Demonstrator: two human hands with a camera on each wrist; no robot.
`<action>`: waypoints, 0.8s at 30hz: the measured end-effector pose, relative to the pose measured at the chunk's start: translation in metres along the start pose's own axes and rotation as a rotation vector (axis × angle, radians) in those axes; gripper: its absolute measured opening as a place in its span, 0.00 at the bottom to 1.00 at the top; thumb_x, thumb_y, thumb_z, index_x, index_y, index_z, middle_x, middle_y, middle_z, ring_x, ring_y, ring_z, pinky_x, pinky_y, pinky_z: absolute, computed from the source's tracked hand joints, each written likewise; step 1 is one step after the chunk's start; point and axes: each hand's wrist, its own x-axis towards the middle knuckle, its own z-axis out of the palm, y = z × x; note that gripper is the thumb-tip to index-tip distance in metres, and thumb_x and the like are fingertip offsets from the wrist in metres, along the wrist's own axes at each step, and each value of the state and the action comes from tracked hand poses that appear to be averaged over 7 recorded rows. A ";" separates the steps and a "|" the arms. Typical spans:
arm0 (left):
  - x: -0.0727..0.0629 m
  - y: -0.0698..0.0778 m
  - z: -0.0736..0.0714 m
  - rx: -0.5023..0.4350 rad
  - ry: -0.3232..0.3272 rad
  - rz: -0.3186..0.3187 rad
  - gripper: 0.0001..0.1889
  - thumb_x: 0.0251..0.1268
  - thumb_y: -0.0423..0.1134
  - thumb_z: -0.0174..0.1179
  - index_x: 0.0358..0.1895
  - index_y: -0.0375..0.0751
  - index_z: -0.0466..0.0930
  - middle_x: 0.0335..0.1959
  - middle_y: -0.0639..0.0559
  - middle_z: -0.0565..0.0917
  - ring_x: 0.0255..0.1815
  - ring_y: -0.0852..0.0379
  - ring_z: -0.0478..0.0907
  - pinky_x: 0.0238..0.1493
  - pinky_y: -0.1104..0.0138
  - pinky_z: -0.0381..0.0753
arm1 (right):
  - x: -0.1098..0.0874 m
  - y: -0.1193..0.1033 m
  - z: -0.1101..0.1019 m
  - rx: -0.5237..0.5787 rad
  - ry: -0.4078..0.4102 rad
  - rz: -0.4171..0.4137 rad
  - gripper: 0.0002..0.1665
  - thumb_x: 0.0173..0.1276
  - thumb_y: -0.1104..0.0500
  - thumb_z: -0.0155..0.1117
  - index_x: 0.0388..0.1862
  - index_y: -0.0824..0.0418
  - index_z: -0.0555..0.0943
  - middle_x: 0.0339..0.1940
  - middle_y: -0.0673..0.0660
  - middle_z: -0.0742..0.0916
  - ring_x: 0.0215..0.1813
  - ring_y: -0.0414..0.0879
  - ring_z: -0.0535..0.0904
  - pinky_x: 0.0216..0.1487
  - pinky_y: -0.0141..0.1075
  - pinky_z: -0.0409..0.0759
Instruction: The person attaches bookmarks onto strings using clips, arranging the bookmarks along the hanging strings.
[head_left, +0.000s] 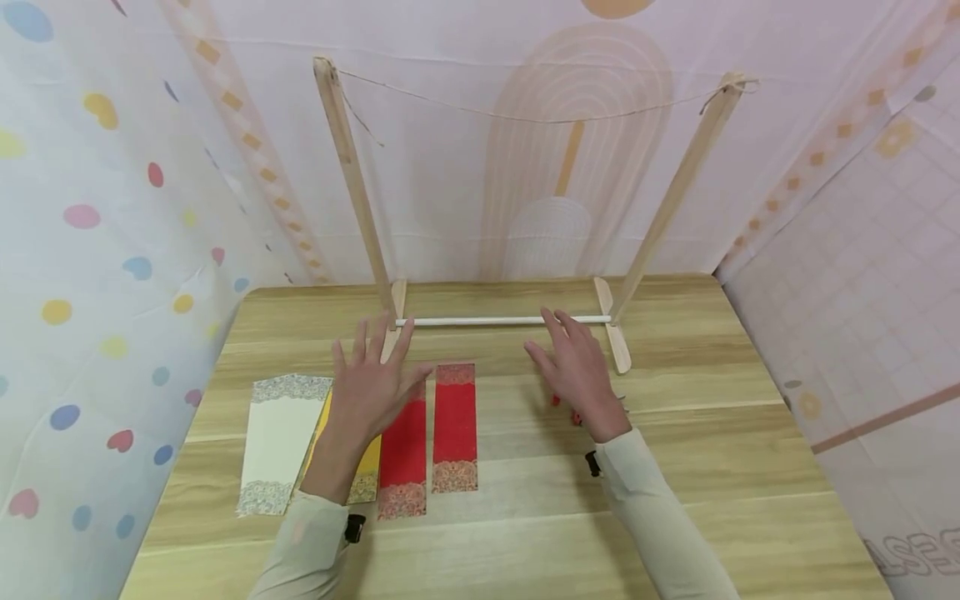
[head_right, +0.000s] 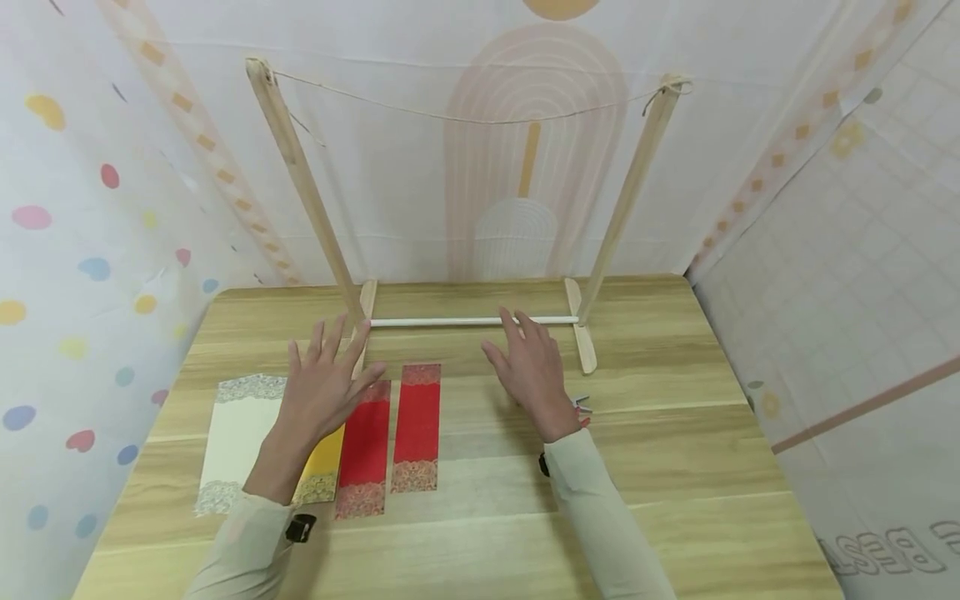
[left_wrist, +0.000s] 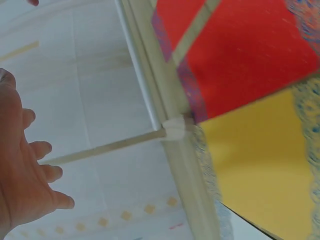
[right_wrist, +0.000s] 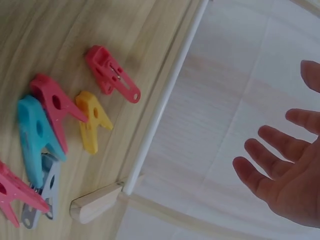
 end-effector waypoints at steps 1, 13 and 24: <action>-0.001 -0.002 0.001 -0.001 0.000 -0.003 0.39 0.75 0.65 0.46 0.82 0.50 0.52 0.81 0.35 0.51 0.80 0.29 0.42 0.70 0.28 0.39 | 0.000 0.001 0.000 0.000 -0.001 0.001 0.36 0.79 0.45 0.57 0.76 0.65 0.68 0.69 0.70 0.76 0.67 0.68 0.72 0.65 0.59 0.70; -0.024 -0.042 0.021 -0.020 -0.018 -0.116 0.38 0.75 0.67 0.43 0.82 0.56 0.52 0.81 0.32 0.49 0.78 0.25 0.42 0.67 0.26 0.39 | -0.008 0.016 0.006 0.074 -0.071 0.149 0.34 0.77 0.48 0.60 0.73 0.65 0.70 0.61 0.70 0.80 0.60 0.66 0.77 0.56 0.58 0.77; -0.047 -0.081 0.016 -0.070 -0.078 -0.252 0.38 0.78 0.68 0.33 0.83 0.54 0.47 0.80 0.27 0.45 0.77 0.22 0.40 0.63 0.21 0.35 | -0.011 0.032 0.021 0.135 -0.107 0.280 0.34 0.75 0.50 0.62 0.73 0.66 0.70 0.41 0.64 0.87 0.40 0.56 0.83 0.43 0.51 0.81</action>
